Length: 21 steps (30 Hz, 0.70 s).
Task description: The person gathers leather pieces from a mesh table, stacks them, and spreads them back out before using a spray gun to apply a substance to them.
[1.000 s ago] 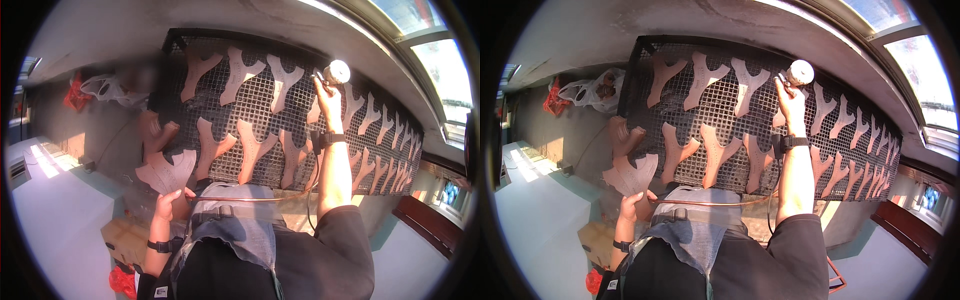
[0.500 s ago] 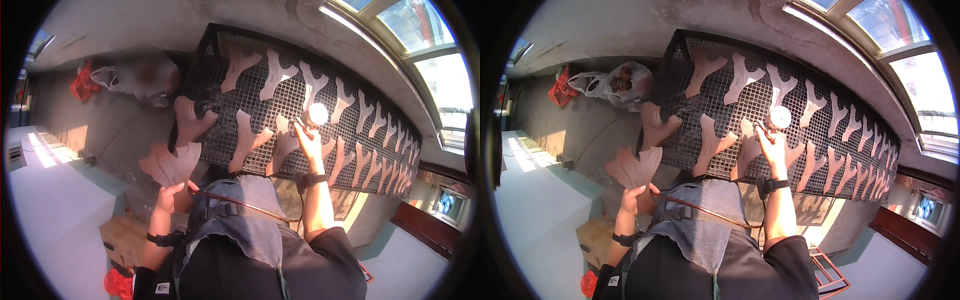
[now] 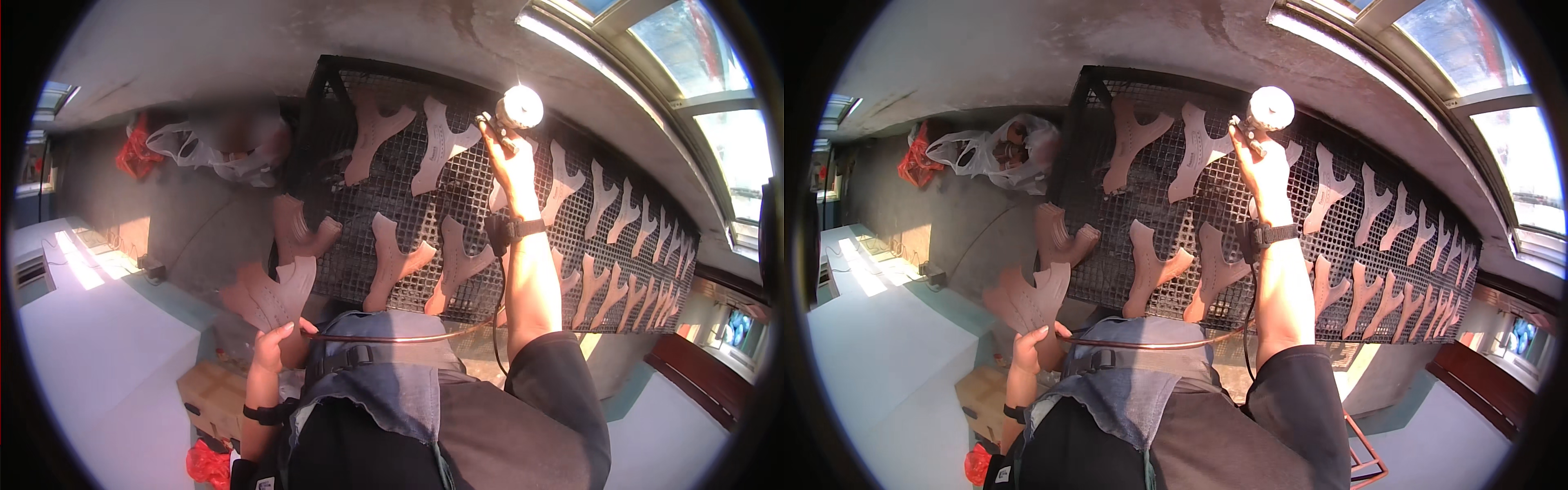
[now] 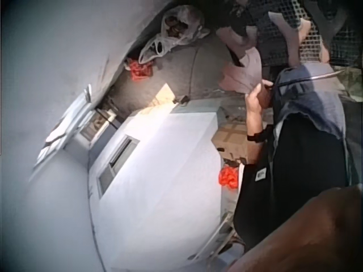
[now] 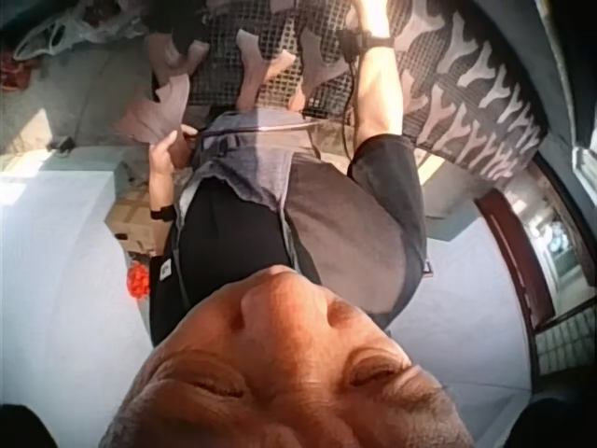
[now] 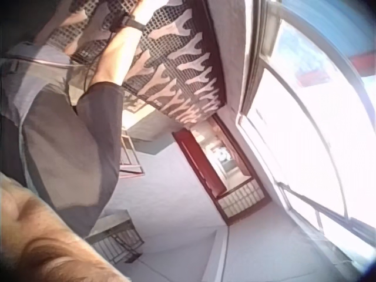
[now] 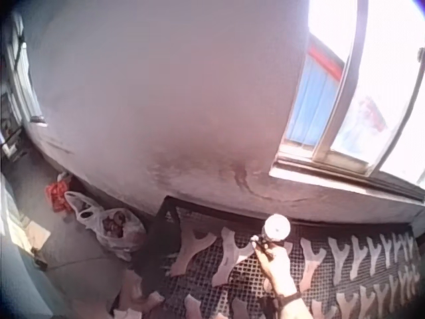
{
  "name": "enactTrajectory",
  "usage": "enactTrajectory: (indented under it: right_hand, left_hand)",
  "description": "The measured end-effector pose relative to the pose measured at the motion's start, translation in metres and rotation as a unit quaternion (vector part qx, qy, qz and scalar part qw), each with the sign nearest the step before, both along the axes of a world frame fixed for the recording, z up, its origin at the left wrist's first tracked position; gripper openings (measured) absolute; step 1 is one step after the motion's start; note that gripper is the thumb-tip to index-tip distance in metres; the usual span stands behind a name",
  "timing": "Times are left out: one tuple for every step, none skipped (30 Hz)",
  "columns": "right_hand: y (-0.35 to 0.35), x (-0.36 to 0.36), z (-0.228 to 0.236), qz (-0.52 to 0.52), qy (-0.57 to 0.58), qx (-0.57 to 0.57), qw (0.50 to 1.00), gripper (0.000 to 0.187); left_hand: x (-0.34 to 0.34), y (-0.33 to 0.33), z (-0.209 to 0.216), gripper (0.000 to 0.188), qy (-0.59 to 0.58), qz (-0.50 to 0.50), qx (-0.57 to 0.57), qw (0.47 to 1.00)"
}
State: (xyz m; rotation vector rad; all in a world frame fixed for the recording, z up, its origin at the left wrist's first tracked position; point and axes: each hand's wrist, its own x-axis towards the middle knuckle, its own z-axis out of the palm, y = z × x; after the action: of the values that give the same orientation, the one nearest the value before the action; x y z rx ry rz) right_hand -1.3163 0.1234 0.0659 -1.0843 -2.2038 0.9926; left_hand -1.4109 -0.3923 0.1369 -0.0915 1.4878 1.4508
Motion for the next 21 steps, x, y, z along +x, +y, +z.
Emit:
enactTrajectory:
  right_hand:
    - [0.008, -0.005, 0.001, -0.005, -0.033, 0.006, 0.999, 0.043]
    - [0.016, -0.008, 0.001, 0.016, -0.057, -0.011, 0.998, 0.032]
    - [0.019, -0.007, -0.007, 0.016, -0.058, -0.014, 0.998, 0.032]
    - [0.022, -0.004, -0.019, 0.038, -0.085, 0.002, 0.996, 0.032]
    - [0.024, -0.002, -0.026, 0.059, -0.113, 0.018, 0.992, 0.031]
    - [0.017, 0.000, -0.026, 0.065, -0.121, 0.027, 0.990, 0.030]
    - [0.014, 0.006, -0.031, 0.074, -0.115, 0.016, 0.990, 0.030]
    - [0.011, 0.010, -0.032, 0.063, -0.119, 0.004, 0.991, 0.031]
    - [0.010, 0.014, -0.032, 0.049, -0.124, -0.007, 0.991, 0.032]
    - [0.014, 0.013, -0.030, 0.050, -0.126, -0.007, 0.991, 0.032]
    - [0.019, 0.010, -0.026, 0.040, -0.164, -0.023, 0.985, 0.034]
    - [0.026, 0.012, -0.024, 0.023, -0.199, -0.038, 0.979, 0.036]
    - [0.033, 0.013, -0.028, 0.020, -0.198, -0.038, 0.979, 0.036]
    - [0.040, 0.014, -0.036, 0.012, -0.118, -0.002, 0.993, 0.036]
    - [0.044, 0.015, -0.040, 0.003, -0.036, 0.035, 0.999, 0.041]
    - [0.041, 0.006, -0.026, -0.008, -0.052, -0.012, 0.999, 0.039]
    - [0.040, -0.003, -0.026, -0.003, -0.051, -0.014, 0.999, 0.039]
    - [0.041, -0.011, -0.026, 0.007, 0.010, -0.014, 1.000, 0.039]
    - [0.043, -0.018, -0.025, 0.018, 0.072, -0.014, 0.997, 0.039]
    - [0.047, -0.025, -0.024, 0.024, 0.044, 0.002, 0.999, 0.038]
    - [0.048, -0.033, -0.024, 0.027, 0.045, 0.002, 0.999, 0.038]
  left_hand:
    - [-0.001, 0.003, 0.000, 0.038, -0.001, 0.000, -0.004, 1.000]
    - [-0.001, 0.006, 0.000, 0.038, -0.003, 0.000, -0.007, 1.000]
    - [-0.002, 0.007, -0.001, 0.038, -0.003, 0.000, -0.010, 1.000]
    - [-0.002, 0.008, -0.002, 0.038, -0.004, 0.000, -0.013, 1.000]
    - [-0.003, 0.009, -0.003, 0.038, -0.006, -0.001, -0.016, 1.000]
    - [-0.004, 0.010, -0.003, 0.038, -0.007, 0.000, -0.018, 1.000]
    - [-0.004, 0.011, -0.003, 0.038, -0.006, 0.009, -0.021, 1.000]
    - [-0.004, 0.012, -0.002, 0.038, -0.005, 0.017, -0.023, 1.000]
    - [-0.005, 0.014, -0.001, 0.038, -0.007, 0.017, -0.023, 1.000]
    - [-0.006, 0.015, -0.001, 0.038, -0.005, 0.018, -0.029, 0.999]
    - [-0.006, 0.015, -0.001, 0.038, -0.004, 0.020, -0.034, 0.999]
    - [-0.007, 0.018, -0.001, 0.038, -0.003, 0.016, -0.033, 0.999]
    - [-0.007, 0.019, -0.001, 0.039, -0.001, 0.009, -0.035, 0.999]
    - [-0.007, 0.020, -0.002, 0.039, 0.002, 0.003, -0.038, 0.999]
    - [-0.006, 0.021, -0.001, 0.039, 0.003, 0.000, -0.036, 0.999]
    - [-0.007, 0.020, 0.001, 0.039, 0.003, 0.003, -0.040, 0.999]
    - [-0.006, 0.019, 0.002, 0.039, 0.004, 0.006, -0.044, 0.999]
    - [-0.005, 0.018, 0.003, 0.039, 0.003, 0.008, -0.045, 0.999]
    - [-0.003, 0.017, 0.004, 0.039, 0.007, 0.016, -0.049, 0.999]
    - [-0.001, 0.016, 0.005, 0.039, 0.010, 0.024, -0.054, 0.998]
    - [0.000, 0.015, 0.004, 0.039, 0.011, 0.027, -0.054, 0.998]
